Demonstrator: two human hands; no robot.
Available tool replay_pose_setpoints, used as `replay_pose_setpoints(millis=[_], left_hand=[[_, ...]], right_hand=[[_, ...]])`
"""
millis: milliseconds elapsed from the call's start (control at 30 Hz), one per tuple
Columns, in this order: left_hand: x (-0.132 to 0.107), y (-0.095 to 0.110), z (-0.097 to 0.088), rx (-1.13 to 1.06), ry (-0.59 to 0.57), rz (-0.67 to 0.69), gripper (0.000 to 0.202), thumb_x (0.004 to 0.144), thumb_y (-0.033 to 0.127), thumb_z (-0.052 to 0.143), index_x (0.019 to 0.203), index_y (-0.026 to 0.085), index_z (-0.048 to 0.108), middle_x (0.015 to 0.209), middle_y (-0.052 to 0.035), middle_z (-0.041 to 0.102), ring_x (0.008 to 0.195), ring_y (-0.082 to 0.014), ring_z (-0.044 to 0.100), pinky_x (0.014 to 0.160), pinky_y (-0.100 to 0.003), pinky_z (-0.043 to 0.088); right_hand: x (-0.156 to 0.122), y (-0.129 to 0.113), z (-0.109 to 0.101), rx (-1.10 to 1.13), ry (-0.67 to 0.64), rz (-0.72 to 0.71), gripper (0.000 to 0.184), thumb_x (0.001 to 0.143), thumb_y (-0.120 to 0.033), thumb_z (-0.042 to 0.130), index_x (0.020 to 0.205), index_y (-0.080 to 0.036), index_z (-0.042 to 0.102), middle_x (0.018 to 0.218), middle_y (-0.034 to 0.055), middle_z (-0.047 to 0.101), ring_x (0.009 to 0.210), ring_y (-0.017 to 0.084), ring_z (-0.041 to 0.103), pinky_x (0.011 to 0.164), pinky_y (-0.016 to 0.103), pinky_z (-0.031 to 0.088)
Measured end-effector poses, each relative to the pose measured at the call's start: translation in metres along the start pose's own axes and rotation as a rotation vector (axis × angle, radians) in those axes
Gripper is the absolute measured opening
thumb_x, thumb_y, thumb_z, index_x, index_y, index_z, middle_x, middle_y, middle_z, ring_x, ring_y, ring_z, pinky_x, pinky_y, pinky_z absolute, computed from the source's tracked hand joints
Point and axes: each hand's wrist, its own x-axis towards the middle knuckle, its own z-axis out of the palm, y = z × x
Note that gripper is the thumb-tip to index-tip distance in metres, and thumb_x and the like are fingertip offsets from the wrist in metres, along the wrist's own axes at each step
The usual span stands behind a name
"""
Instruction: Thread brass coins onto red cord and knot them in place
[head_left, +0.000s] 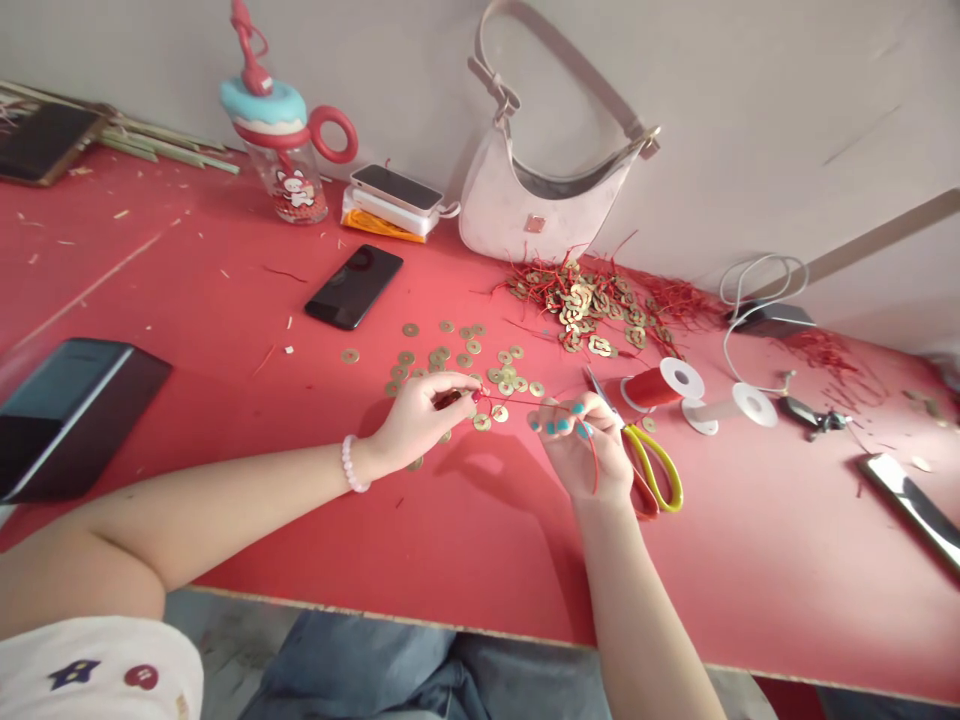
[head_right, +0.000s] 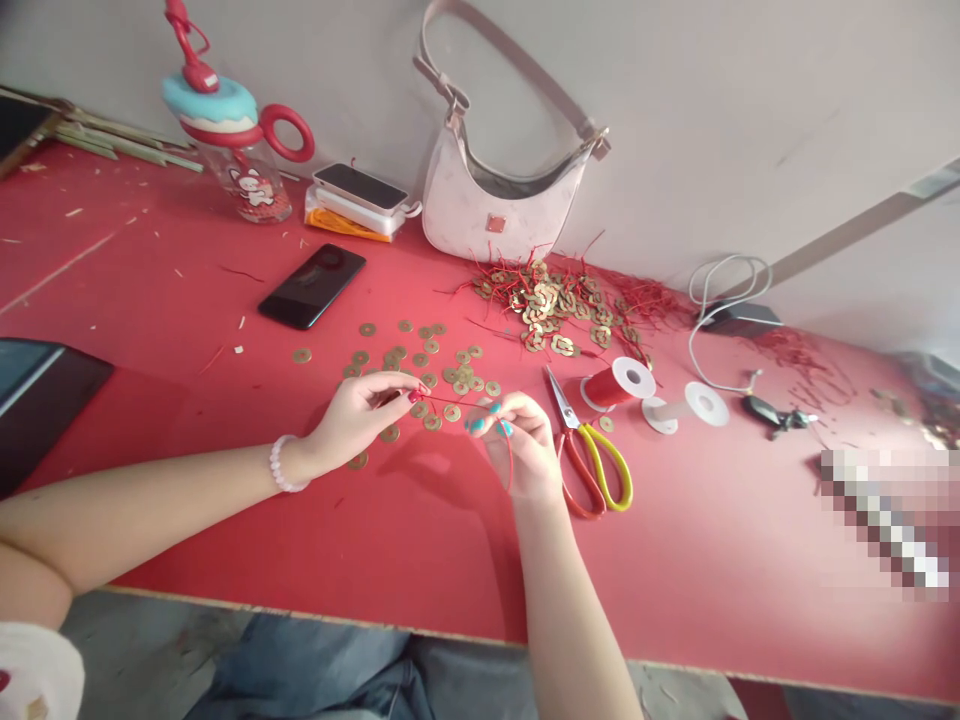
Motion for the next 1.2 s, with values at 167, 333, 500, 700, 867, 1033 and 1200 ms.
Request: replay_pose_setpoints(millis=[167, 333, 500, 700, 867, 1033, 1200], left_hand=[[0.001, -0.003, 0.000, -0.044, -0.014, -0.086, 0.022, 0.080, 0.028, 0.056, 0.094, 0.015, 0.065, 0.069, -0.0034, 0.063, 0.052, -0.0099, 0.050, 0.037, -0.019, 0.045], [0.001, -0.005, 0.001, -0.044, -0.008, -0.069, 0.022, 0.080, 0.030, 0.056, 0.094, 0.015, 0.065, 0.068, -0.0031, 0.061, 0.053, -0.0097, 0.050, 0.040, -0.019, 0.045], [0.002, -0.001, 0.001, 0.001, 0.008, -0.054, 0.020, 0.080, 0.028, 0.056, 0.092, 0.015, 0.066, 0.067, -0.0025, 0.061, 0.052, -0.0094, 0.050, 0.045, -0.021, 0.044], [0.002, 0.003, 0.001, -0.012, 0.007, -0.063, 0.016, 0.079, 0.024, 0.057, 0.088, 0.014, 0.065, 0.061, -0.0008, 0.059, 0.051, -0.0092, 0.051, 0.045, -0.020, 0.043], [0.002, 0.002, 0.000, -0.039, -0.016, -0.066, 0.019, 0.079, 0.021, 0.055, 0.094, 0.015, 0.064, 0.061, 0.0003, 0.058, 0.049, -0.0075, 0.048, 0.041, -0.017, 0.041], [0.002, 0.005, 0.000, -0.067, -0.021, -0.074, 0.016, 0.079, 0.020, 0.055, 0.091, 0.013, 0.064, 0.061, 0.0003, 0.058, 0.049, -0.0067, 0.048, 0.041, -0.017, 0.041], [0.003, 0.004, 0.002, -0.065, -0.005, -0.062, 0.015, 0.079, 0.020, 0.055, 0.089, 0.013, 0.064, 0.054, 0.0029, 0.051, 0.046, -0.0059, 0.043, 0.041, -0.018, 0.038]], right_hand=[[-0.002, -0.005, 0.008, -0.012, -0.083, 0.042, 0.038, 0.068, -0.056, 0.060, 0.065, -0.023, 0.042, 0.047, -0.0043, 0.044, 0.049, 0.014, 0.046, 0.056, 0.032, 0.043], [-0.005, -0.002, 0.014, -0.015, -0.111, 0.105, 0.022, 0.075, -0.039, 0.062, 0.068, -0.022, 0.052, 0.050, -0.0041, 0.048, 0.049, 0.011, 0.046, 0.052, 0.026, 0.040], [-0.007, 0.000, 0.021, -0.378, -0.103, 0.023, 0.014, 0.079, -0.031, 0.058, 0.071, -0.020, 0.057, 0.063, -0.0017, 0.053, 0.057, 0.010, 0.047, 0.054, 0.024, 0.040], [-0.008, 0.003, 0.029, -0.538, -0.165, 0.002, 0.008, 0.085, -0.026, 0.048, 0.081, -0.020, 0.053, 0.072, -0.0003, 0.058, 0.066, 0.011, 0.054, 0.066, 0.025, 0.045], [-0.009, 0.001, 0.035, -0.597, -0.229, 0.091, 0.013, 0.083, -0.023, 0.048, 0.094, -0.020, 0.054, 0.072, -0.0005, 0.064, 0.068, 0.012, 0.061, 0.069, 0.024, 0.047], [-0.010, -0.001, 0.037, -0.668, -0.207, 0.129, 0.009, 0.081, -0.025, 0.050, 0.084, -0.019, 0.056, 0.066, -0.0001, 0.065, 0.064, 0.013, 0.062, 0.062, 0.022, 0.046], [-0.010, 0.000, 0.035, -0.679, -0.188, 0.135, 0.009, 0.082, -0.026, 0.049, 0.081, -0.019, 0.054, 0.062, -0.0014, 0.062, 0.060, 0.011, 0.060, 0.058, 0.022, 0.044]])
